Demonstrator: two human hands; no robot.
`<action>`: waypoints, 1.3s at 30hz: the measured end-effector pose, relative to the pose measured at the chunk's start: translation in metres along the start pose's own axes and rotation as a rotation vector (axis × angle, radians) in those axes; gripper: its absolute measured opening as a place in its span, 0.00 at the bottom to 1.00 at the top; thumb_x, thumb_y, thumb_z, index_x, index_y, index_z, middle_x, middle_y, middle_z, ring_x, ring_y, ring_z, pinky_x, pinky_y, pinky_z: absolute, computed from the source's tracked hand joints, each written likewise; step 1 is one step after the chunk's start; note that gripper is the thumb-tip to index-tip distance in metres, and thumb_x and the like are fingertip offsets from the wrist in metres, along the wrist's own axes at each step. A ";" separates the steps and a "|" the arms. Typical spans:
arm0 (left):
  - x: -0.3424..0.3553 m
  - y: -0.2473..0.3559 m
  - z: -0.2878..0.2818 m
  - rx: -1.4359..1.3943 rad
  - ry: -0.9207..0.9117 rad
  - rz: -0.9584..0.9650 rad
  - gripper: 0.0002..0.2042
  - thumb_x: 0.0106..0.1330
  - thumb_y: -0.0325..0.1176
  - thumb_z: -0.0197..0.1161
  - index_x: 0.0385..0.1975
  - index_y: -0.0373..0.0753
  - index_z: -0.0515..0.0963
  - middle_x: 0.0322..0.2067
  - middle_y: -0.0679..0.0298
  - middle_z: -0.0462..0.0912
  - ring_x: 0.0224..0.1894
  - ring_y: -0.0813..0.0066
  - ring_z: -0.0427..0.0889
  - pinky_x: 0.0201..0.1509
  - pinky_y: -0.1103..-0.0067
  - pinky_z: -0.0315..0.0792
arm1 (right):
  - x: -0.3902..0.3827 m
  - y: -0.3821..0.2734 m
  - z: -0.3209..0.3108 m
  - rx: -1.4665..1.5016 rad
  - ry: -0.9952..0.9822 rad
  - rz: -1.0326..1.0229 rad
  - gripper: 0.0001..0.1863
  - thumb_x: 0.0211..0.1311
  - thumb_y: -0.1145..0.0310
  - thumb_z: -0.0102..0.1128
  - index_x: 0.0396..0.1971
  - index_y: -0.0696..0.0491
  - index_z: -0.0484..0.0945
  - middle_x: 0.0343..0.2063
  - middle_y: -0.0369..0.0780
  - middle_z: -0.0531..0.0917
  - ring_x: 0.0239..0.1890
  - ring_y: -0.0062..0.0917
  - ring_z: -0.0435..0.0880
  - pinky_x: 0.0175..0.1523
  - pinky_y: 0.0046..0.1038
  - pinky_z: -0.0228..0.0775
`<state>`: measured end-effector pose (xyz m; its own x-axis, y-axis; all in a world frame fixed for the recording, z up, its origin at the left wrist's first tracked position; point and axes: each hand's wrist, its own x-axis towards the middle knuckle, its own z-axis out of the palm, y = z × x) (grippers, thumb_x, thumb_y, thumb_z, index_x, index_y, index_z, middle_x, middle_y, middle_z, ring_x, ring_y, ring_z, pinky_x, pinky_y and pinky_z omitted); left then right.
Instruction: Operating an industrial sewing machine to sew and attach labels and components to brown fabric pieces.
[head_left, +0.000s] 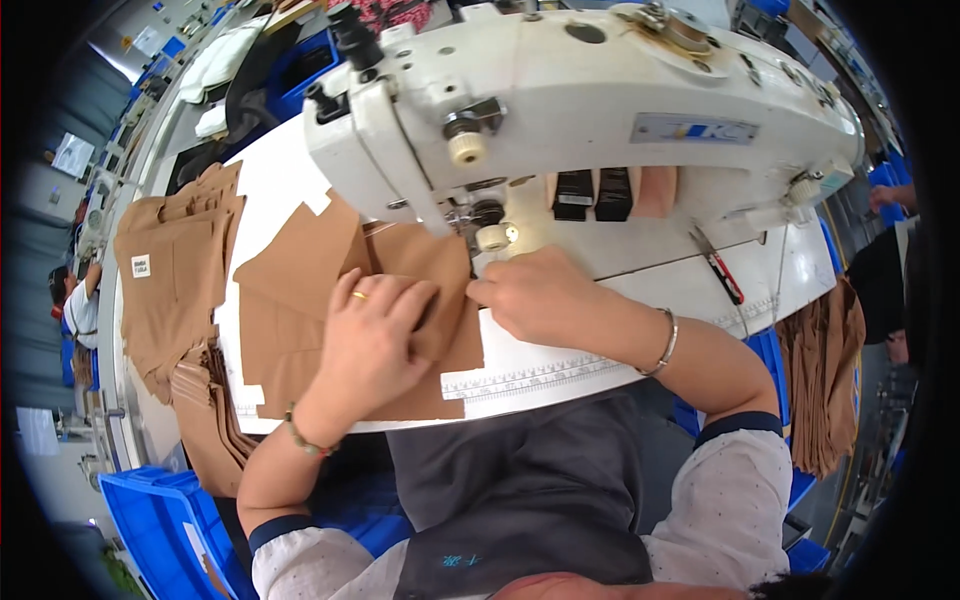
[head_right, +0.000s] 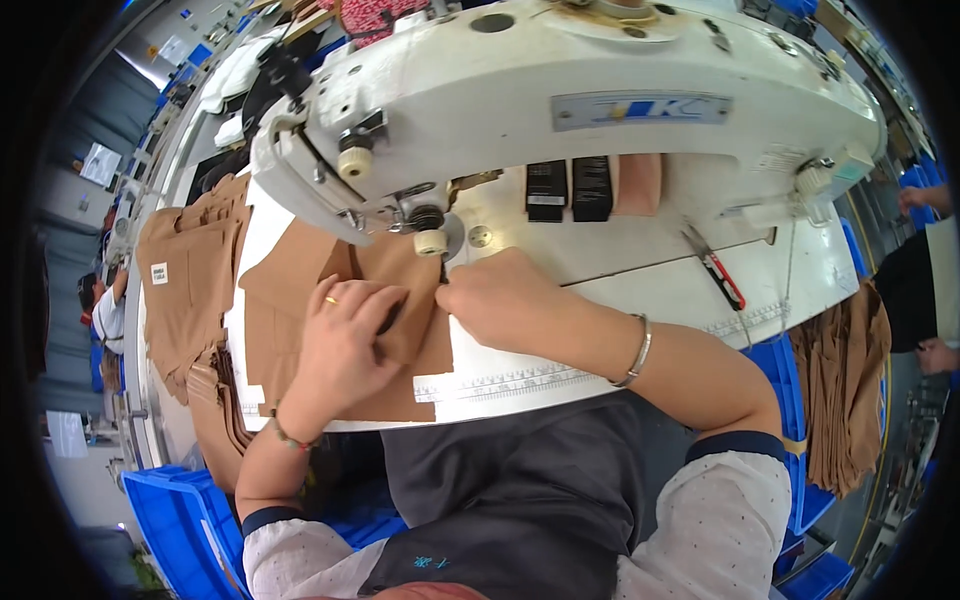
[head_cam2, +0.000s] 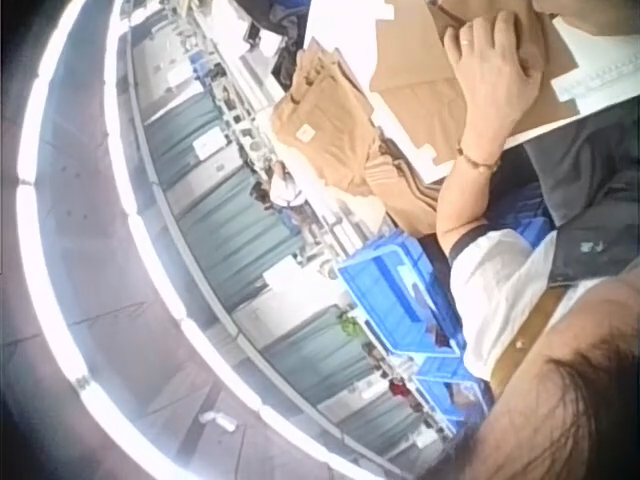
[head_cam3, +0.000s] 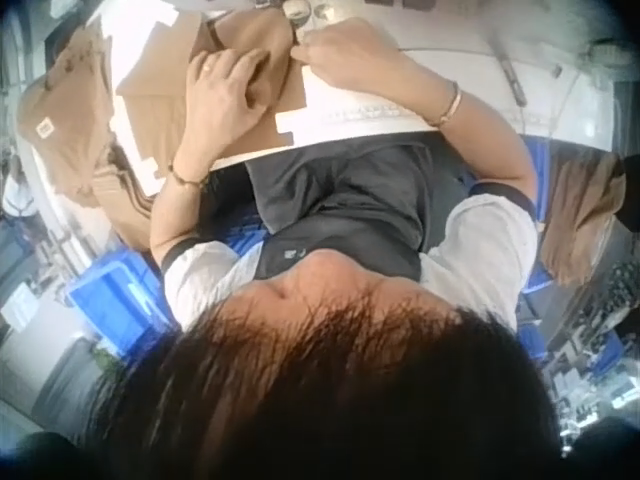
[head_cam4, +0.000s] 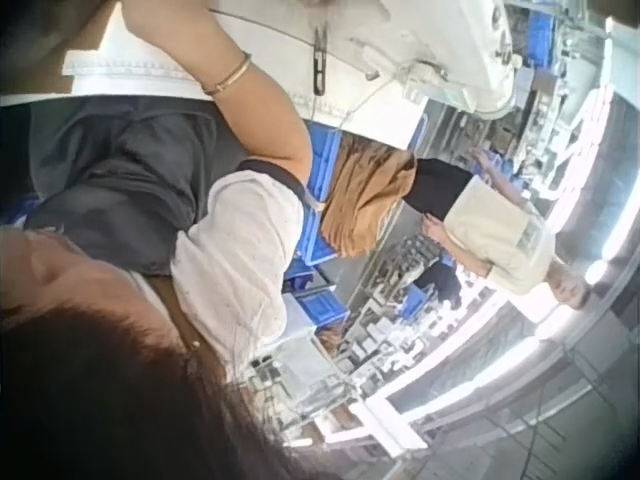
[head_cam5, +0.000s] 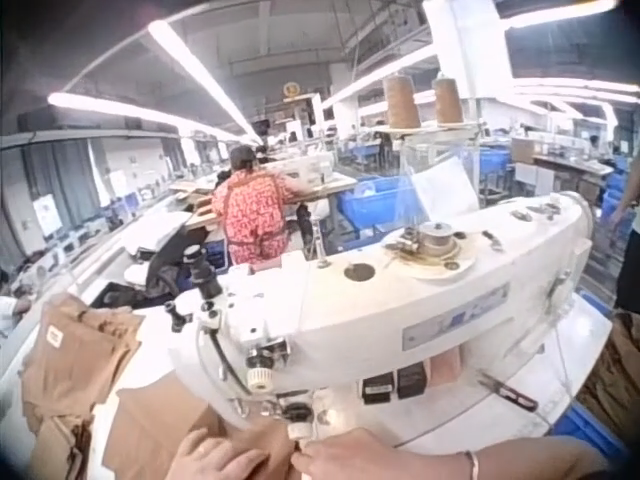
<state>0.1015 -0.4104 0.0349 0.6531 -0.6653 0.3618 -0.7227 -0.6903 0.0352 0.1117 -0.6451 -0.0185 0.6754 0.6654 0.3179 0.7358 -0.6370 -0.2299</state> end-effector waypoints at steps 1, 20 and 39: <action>-0.002 0.005 0.001 0.011 -0.007 -0.015 0.20 0.47 0.27 0.68 0.44 0.43 0.83 0.30 0.64 0.76 0.38 0.62 0.78 0.48 0.66 0.73 | 0.002 -0.002 0.001 0.012 0.002 -0.015 0.05 0.53 0.71 0.64 0.31 0.50 0.82 0.25 0.35 0.78 0.29 0.29 0.84 0.30 0.34 0.74; -0.008 -0.006 0.032 -0.167 -0.011 -0.043 0.14 0.60 0.31 0.70 0.46 0.42 0.87 0.26 0.70 0.81 0.28 0.72 0.78 0.36 0.73 0.63 | 0.004 -0.008 -0.007 0.043 -0.019 0.039 0.05 0.58 0.72 0.59 0.31 0.53 0.83 0.22 0.38 0.83 0.29 0.32 0.86 0.31 0.36 0.75; -0.004 -0.001 0.031 -0.277 0.048 -0.005 0.14 0.55 0.23 0.67 0.42 0.33 0.86 0.47 0.58 0.88 0.48 0.58 0.83 0.53 0.67 0.74 | 0.004 -0.005 0.008 -0.005 0.020 0.010 0.05 0.56 0.69 0.58 0.26 0.53 0.82 0.19 0.40 0.82 0.25 0.36 0.86 0.29 0.38 0.74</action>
<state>0.1064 -0.4163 0.0044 0.6503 -0.6429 0.4047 -0.7579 -0.5852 0.2883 0.1112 -0.6356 -0.0235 0.6815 0.6514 0.3335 0.7288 -0.6456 -0.2281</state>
